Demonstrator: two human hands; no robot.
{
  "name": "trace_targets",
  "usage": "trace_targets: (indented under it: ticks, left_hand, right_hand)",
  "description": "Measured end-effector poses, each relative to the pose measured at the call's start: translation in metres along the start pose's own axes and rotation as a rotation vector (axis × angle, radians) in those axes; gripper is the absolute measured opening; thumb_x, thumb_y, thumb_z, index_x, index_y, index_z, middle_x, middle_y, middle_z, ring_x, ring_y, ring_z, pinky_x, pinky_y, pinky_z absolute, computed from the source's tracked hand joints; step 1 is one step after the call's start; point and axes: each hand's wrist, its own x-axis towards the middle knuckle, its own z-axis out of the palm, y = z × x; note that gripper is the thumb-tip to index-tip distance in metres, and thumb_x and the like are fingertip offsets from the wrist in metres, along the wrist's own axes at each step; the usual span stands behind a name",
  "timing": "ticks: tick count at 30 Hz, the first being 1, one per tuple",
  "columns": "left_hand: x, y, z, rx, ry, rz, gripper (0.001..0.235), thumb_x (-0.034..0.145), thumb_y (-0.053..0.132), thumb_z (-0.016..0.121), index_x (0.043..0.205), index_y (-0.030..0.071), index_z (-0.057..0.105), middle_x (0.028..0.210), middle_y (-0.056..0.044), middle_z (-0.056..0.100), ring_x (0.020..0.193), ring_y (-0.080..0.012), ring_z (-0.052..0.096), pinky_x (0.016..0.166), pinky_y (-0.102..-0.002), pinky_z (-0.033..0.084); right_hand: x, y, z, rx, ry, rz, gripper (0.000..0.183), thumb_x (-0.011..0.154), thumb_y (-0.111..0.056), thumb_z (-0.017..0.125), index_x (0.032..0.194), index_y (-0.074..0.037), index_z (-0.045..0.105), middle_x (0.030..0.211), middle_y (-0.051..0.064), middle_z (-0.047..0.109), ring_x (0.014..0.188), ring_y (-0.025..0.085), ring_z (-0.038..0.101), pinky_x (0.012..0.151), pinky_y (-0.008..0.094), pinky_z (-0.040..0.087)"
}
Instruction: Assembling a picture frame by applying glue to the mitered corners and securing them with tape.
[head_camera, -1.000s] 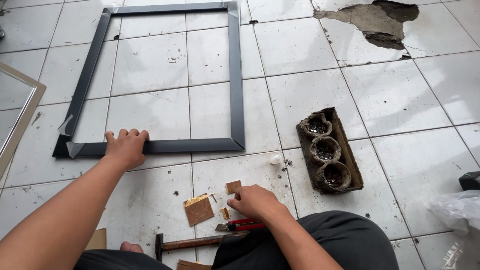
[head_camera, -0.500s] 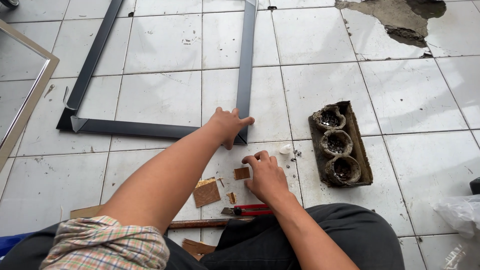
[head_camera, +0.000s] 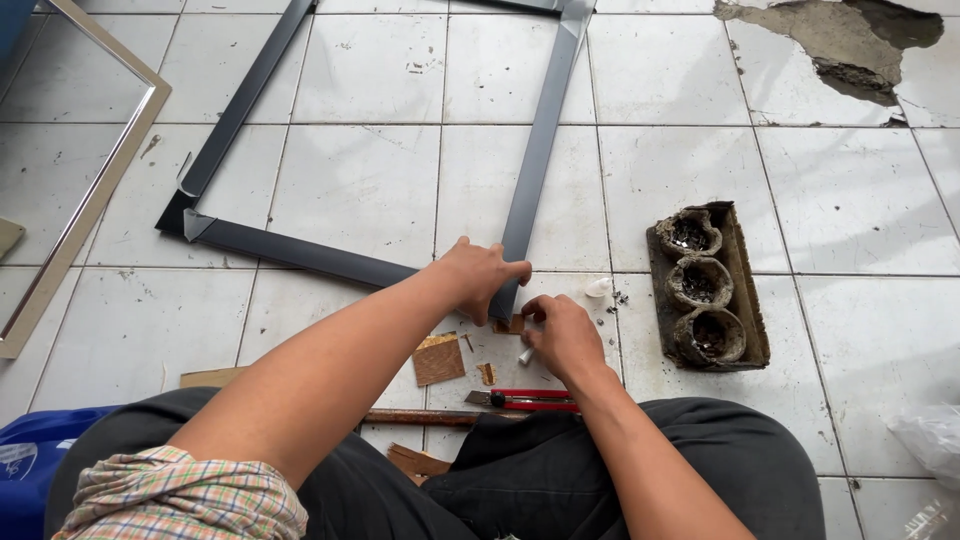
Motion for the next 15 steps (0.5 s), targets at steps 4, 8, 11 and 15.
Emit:
trace_targets:
  ticks: [4,8,11,15]
  left_hand:
    - [-0.007,0.013,0.010,-0.023,-0.016,0.006,0.085,0.054,0.023,0.072,0.127,0.033,0.031,0.106,-0.012,0.054,0.090,-0.0313,0.060,0.085,-0.046,0.040]
    - [-0.005,0.016,0.017,-0.056,0.003,-0.009,0.089,0.054,0.023,0.072,0.132,0.032,0.028,0.110,-0.013,0.052,0.096,-0.0323,0.059,0.086,-0.048,0.039]
    - [-0.017,0.018,0.014,-0.098,0.012,-0.030,0.092,0.057,0.020,0.071,0.136,0.029,0.024,0.115,-0.014,0.049,0.101,-0.0329,0.055,0.088,-0.050,0.038]
    - [-0.047,0.021,0.001,-0.139,0.072,-0.101,0.080,0.070,0.020,0.064,0.138,0.021,0.021,0.118,-0.015,0.047,0.106,-0.0334,0.053,0.086,-0.051,0.040]
  right_hand:
    - [0.003,0.007,0.005,0.049,0.006,-0.009,0.030,0.075,-0.009,0.064,0.106,-0.008,0.061,0.091,0.012,0.062,0.092,0.028,0.062,0.075,0.036,0.051]
    - [0.003,0.010,0.005,0.069,0.041,0.018,0.028,0.074,-0.008,0.064,0.101,-0.005,0.061,0.087,0.011,0.064,0.088,0.028,0.063,0.072,0.037,0.052]
    - [0.000,0.010,0.006,0.113,0.045,0.051,0.022,0.074,-0.009,0.062,0.097,-0.007,0.063,0.083,0.010,0.064,0.084,0.026,0.064,0.069,0.036,0.052]
    - [-0.017,-0.006,-0.005,0.020,-0.070,0.059,0.021,0.076,-0.013,0.058,0.094,-0.007,0.065,0.081,0.009,0.066,0.084,0.027,0.063,0.069,0.036,0.051]
